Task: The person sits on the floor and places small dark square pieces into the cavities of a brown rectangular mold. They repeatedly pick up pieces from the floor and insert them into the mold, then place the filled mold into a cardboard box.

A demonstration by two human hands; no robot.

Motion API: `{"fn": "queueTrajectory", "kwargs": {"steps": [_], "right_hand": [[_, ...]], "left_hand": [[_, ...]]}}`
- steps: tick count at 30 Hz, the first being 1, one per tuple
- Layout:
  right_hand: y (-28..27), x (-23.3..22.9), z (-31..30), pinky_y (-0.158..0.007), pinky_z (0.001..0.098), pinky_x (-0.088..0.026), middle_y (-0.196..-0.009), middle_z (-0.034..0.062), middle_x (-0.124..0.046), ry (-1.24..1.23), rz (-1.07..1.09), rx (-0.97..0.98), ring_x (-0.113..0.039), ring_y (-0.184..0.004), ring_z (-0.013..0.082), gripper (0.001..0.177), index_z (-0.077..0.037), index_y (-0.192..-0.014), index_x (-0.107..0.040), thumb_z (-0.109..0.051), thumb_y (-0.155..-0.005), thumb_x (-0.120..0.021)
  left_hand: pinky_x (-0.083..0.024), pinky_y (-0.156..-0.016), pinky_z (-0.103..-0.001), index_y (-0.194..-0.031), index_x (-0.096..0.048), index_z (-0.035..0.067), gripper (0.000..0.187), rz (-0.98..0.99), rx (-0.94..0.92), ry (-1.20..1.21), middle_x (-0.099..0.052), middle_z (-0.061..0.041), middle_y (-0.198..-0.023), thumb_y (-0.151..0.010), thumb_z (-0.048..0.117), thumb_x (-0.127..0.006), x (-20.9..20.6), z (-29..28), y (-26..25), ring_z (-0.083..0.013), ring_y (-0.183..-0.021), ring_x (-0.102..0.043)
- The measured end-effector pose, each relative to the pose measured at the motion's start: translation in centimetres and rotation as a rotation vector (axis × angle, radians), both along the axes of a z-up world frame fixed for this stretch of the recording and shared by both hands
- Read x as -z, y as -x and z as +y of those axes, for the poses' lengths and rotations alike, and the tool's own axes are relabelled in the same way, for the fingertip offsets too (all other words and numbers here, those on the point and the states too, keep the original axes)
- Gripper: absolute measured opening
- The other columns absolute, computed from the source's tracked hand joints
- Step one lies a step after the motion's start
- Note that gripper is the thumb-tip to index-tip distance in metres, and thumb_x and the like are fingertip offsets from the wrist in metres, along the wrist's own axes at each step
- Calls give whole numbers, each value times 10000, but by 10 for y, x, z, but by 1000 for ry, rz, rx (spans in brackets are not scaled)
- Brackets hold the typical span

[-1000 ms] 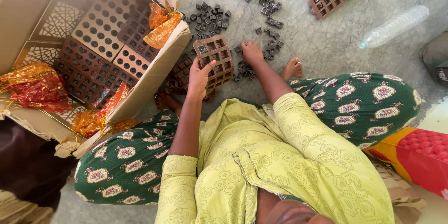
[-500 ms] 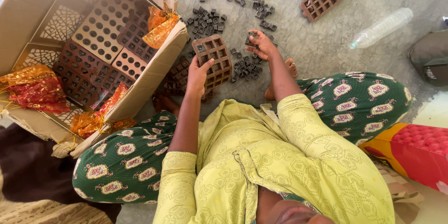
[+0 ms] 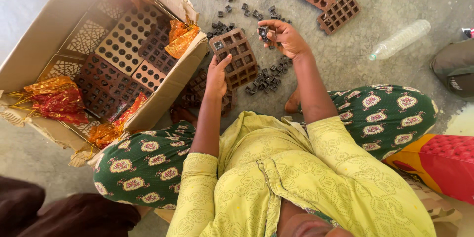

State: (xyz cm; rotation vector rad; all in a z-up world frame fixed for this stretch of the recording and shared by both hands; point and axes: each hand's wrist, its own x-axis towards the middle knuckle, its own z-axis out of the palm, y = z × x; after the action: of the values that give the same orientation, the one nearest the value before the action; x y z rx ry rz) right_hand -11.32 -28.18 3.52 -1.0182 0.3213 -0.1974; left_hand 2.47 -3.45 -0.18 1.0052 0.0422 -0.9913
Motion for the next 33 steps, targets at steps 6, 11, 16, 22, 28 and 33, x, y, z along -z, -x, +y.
{"fn": "queueTrajectory", "kwargs": {"steps": [6,11,16,22,28,33], "right_hand": [[-4,-62,25,-764,293,-572,-1088,88,-689,195,-42,-72,-672,-945,164,336,-17,-1398,-617,-107,-1083,-688],[0,-87,49,-583,258,-519,-1102,52,-713,61,57,-10,-718,-856,152,268,-110,-1200,-542,-149,-984,-695],[-6,-56,63,-582,253,-474,-1094,81,-743,391,102,1,-619,-784,113,273,-97,-1171,-524,-218,-1024,-720],[-14,-36,89,-780,274,-552,-1025,47,-676,735,37,108,-660,-904,116,283,-85,-1151,-569,-265,-1034,-753],[-15,-68,102,-799,390,-536,-1027,79,-710,1281,22,226,-678,-938,260,269,-58,-1046,-684,-250,-916,-820],[-14,-76,102,-803,437,-527,-1037,96,-691,1391,122,130,-662,-948,323,270,-86,-1093,-736,-269,-906,-801]], "left_hand": [[-578,-911,-405,-1280,-629,60,314,22,57,70,-698,-70,-1195,-990,163,-691,-19,-3,1,-197,-1084,-662],[-592,-909,-389,-1343,-597,82,384,-30,160,91,-692,-70,-1216,-976,126,-701,-20,-1,4,-192,-1096,-663],[-620,-888,-409,-1336,-590,116,412,0,183,9,-700,-62,-1187,-937,97,-692,-31,2,8,-196,-1077,-680],[-602,-863,-402,-1334,-602,82,386,11,194,73,-689,-71,-1173,-962,78,-704,-30,7,10,-198,-1054,-673],[-594,-865,-352,-1328,-596,81,370,-3,202,80,-689,-60,-1180,-970,58,-685,-30,10,11,-157,-1044,-682],[-595,-892,-341,-1332,-597,58,385,35,229,146,-698,-54,-1179,-958,38,-691,-28,12,9,-157,-1047,-686]]}}
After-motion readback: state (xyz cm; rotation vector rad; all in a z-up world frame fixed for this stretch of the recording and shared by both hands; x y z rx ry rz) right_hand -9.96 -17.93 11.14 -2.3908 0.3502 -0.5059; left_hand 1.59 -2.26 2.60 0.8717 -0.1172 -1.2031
